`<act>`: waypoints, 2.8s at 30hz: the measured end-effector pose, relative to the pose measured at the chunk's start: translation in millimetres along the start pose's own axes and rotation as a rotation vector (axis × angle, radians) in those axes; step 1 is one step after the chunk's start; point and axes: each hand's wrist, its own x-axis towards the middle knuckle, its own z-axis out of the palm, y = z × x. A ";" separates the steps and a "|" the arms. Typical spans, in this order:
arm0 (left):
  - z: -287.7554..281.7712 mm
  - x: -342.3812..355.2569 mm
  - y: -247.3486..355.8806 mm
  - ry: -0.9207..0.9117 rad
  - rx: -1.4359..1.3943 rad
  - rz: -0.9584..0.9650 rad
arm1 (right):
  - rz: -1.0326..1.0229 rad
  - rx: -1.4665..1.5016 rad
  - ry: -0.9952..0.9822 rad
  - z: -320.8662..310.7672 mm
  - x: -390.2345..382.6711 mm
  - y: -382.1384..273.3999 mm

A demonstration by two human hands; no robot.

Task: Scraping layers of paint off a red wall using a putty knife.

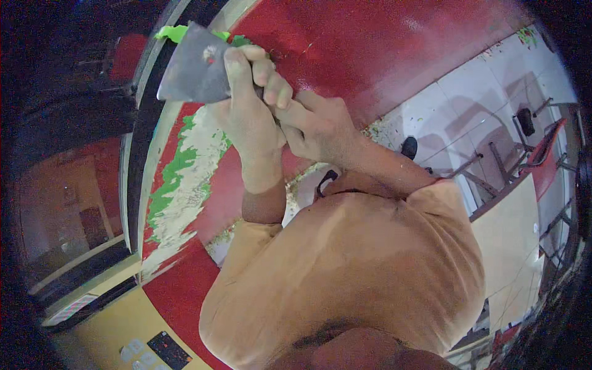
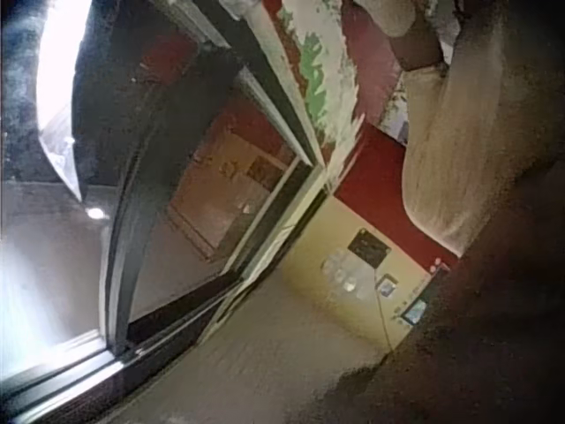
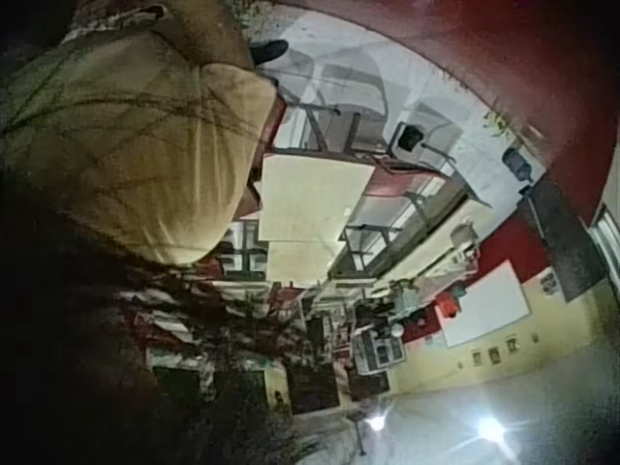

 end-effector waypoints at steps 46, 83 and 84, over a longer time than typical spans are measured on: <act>-25.3 -22.2 -64.5 0.098 0.102 -0.070 | 0.136 -0.021 -0.096 28.5 -72.8 23.9; -38.8 -21.8 -50.3 0.056 -0.041 -0.061 | 0.096 -0.064 -0.144 21.9 -56.6 7.3; -39.7 -27.5 -52.6 0.067 -0.034 -0.085 | 0.075 -0.051 -0.098 20.6 -56.0 5.5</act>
